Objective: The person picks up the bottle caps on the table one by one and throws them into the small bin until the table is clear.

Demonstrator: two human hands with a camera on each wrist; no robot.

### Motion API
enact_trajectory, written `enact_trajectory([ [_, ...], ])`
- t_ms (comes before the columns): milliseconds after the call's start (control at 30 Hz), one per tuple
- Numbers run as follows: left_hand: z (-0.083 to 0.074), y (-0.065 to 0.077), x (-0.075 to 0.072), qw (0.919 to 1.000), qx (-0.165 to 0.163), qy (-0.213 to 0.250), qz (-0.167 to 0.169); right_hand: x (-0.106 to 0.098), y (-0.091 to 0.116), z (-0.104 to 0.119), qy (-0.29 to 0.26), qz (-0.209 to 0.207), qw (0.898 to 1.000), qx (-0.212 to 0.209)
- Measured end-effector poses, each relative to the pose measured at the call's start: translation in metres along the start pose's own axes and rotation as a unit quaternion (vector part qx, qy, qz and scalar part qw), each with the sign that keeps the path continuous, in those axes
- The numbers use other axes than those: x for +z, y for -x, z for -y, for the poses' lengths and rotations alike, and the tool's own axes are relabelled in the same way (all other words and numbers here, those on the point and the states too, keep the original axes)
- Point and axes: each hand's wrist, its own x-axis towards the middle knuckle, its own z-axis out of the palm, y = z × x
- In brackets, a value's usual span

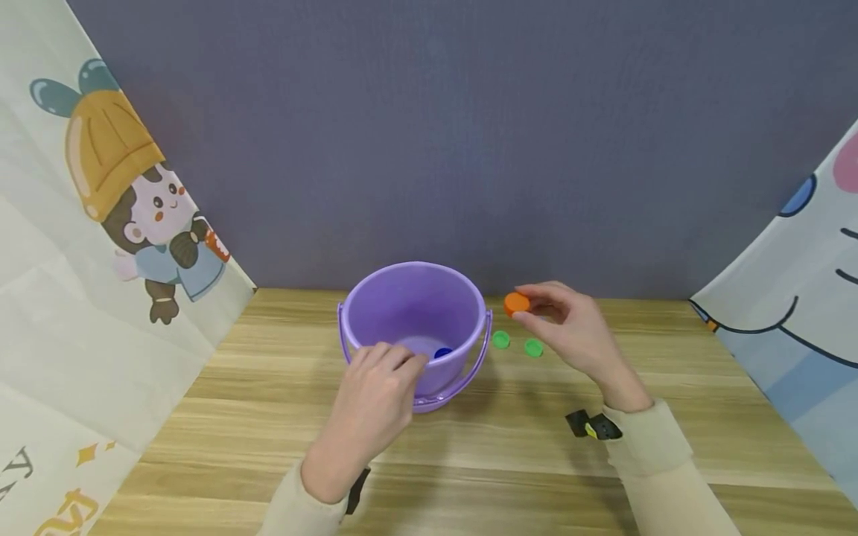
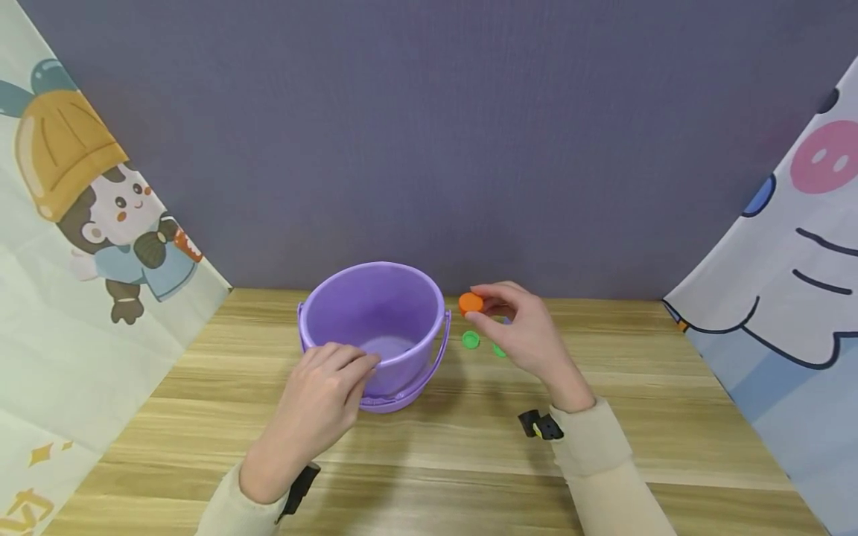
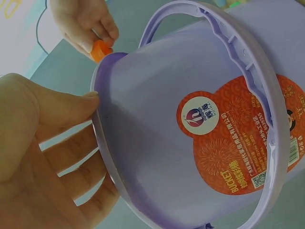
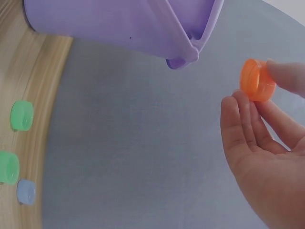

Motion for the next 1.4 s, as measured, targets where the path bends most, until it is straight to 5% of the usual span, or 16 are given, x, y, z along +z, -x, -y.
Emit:
enact_trajectory([
  [333, -0.002, -0.002, 0.002, 1.0000, 0.000, -0.004, 0.001, 0.007, -0.007, 0.002, -0.012, 0.002, 0.999, -0.032],
  [1400, -0.003, -0.003, 0.006, 1.0000, 0.004, -0.003, -0.001, 0.031, -0.019, 0.011, -0.038, 0.014, 0.999, -0.032],
])
